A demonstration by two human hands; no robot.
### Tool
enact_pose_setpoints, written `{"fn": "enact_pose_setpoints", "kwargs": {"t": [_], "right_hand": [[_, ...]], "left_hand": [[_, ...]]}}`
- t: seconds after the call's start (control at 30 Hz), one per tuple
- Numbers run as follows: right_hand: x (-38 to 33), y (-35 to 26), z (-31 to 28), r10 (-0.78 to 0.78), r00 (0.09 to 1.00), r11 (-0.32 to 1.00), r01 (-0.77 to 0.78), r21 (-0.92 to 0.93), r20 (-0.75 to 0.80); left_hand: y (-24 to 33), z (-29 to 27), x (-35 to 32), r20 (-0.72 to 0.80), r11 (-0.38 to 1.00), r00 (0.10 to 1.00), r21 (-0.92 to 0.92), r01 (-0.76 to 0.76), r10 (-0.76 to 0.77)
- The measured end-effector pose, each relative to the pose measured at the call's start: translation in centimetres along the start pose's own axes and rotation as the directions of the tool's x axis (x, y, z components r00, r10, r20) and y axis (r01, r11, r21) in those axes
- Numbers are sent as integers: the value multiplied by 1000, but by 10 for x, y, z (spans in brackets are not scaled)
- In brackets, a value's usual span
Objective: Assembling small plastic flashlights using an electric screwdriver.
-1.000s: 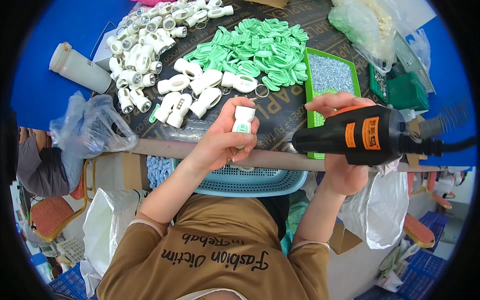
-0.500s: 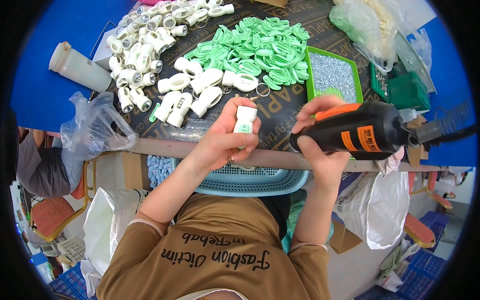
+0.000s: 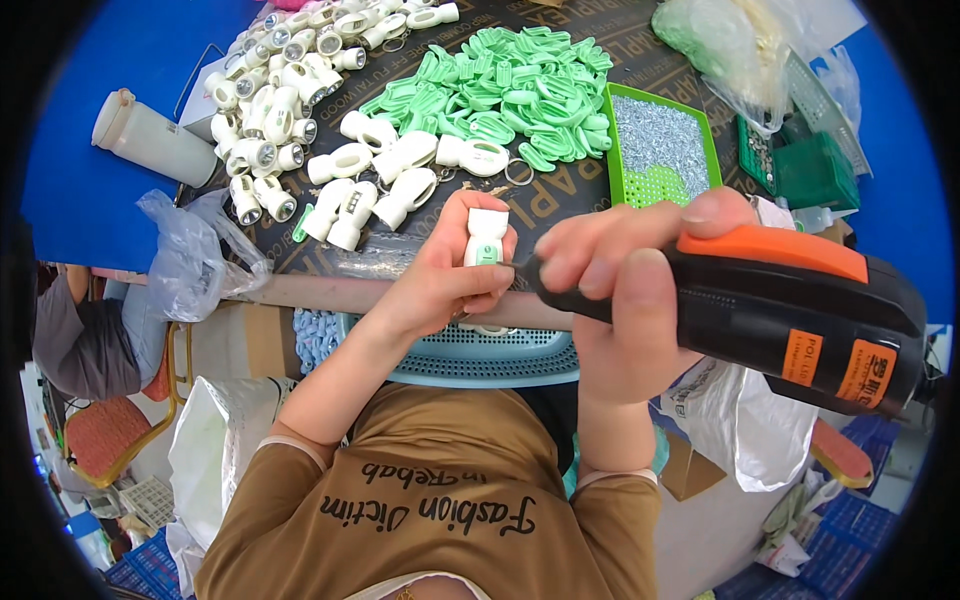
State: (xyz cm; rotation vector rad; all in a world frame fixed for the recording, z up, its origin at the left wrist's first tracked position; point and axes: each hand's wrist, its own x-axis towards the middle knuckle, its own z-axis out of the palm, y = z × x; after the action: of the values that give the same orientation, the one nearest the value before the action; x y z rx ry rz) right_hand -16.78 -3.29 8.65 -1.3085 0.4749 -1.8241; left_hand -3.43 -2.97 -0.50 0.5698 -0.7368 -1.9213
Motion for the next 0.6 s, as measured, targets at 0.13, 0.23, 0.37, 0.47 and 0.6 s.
{"fn": "enact_pose_setpoints", "kwargs": {"t": [0.13, 0.23, 0.37, 0.47, 0.6], "right_hand": [[-3, 6, 0, 17, 997, 988, -28, 154, 71], [-4, 11, 0, -40, 992, 995, 28, 100, 116], [-6, 20, 0, -103, 982, 992, 89, 91, 159], [-6, 20, -1, -99, 977, 993, 85, 76, 190], [-7, 18, 4, -66, 973, 993, 85, -79, 221]], "left_hand": [[4, 1, -1, 2, 999, 999, -28, 34, -34], [4, 1, -2, -9, 998, 999, -37, 45, -45], [6, 2, -2, -23, 997, 998, -48, 55, -56], [7, 4, -1, -40, 997, 997, -47, 69, -70], [7, 3, -2, -54, 997, 996, -53, 64, -67]]}}
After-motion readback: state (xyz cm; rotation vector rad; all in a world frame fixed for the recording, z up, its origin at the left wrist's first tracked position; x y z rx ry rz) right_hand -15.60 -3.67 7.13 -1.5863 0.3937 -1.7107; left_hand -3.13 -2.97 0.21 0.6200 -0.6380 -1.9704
